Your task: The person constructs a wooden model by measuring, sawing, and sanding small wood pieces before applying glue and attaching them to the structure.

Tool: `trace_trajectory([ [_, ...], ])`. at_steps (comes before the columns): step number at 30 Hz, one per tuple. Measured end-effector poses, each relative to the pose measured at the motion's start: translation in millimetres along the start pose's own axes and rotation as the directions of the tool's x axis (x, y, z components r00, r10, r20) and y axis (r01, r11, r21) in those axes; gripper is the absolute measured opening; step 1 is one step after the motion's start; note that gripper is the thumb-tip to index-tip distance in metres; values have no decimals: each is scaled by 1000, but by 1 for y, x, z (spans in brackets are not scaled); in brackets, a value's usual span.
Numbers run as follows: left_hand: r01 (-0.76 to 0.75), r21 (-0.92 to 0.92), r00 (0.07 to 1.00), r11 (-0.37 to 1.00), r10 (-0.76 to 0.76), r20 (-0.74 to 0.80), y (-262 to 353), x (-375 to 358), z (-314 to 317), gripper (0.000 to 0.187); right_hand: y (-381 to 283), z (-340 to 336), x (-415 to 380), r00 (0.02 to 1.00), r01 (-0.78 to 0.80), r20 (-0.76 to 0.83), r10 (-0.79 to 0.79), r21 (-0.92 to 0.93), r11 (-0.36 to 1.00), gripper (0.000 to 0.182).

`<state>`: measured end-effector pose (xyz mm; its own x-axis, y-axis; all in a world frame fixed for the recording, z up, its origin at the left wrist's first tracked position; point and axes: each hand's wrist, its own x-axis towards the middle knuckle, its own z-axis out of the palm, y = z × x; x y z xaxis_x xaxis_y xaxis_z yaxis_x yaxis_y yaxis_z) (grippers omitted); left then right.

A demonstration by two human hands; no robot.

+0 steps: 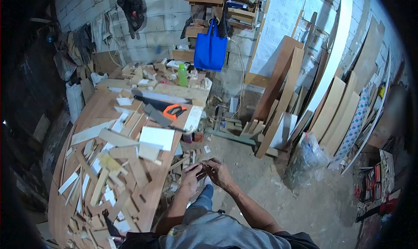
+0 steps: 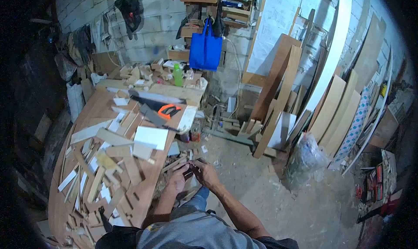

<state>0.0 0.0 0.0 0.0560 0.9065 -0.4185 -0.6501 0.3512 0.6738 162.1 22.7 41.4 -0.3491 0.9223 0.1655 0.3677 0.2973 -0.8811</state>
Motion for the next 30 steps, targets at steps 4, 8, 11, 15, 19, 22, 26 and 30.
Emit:
trace_trajectory([
  [4,22,3,1000,1000,-22,8,21,115,39,23,62,-46,98,990,141,-16,-143,-64,988,25],
  [8,-15,155,996,988,1,87,72,234,103,18,73,-106,203,987,129,-78,-138,-108,986,26],
  [11,-47,263,991,964,12,133,102,286,144,15,95,-137,257,992,62,-107,-71,-81,995,29],
  [15,-200,415,979,888,202,41,134,344,179,11,110,-167,338,995,66,-73,-63,41,997,30],
  [19,-360,458,890,813,447,-93,157,412,189,4,139,-176,425,989,144,-15,-144,39,989,28],
  [22,-333,458,862,824,463,-205,173,460,198,5,164,-186,494,936,340,68,-345,79,937,33],
  [26,-476,309,825,823,540,-168,211,518,249,8,158,-239,579,924,346,140,-357,95,933,34],
  [30,-463,330,773,823,557,-304,219,566,239,10,191,-256,645,904,59,427,-33,-48,997,32],
])
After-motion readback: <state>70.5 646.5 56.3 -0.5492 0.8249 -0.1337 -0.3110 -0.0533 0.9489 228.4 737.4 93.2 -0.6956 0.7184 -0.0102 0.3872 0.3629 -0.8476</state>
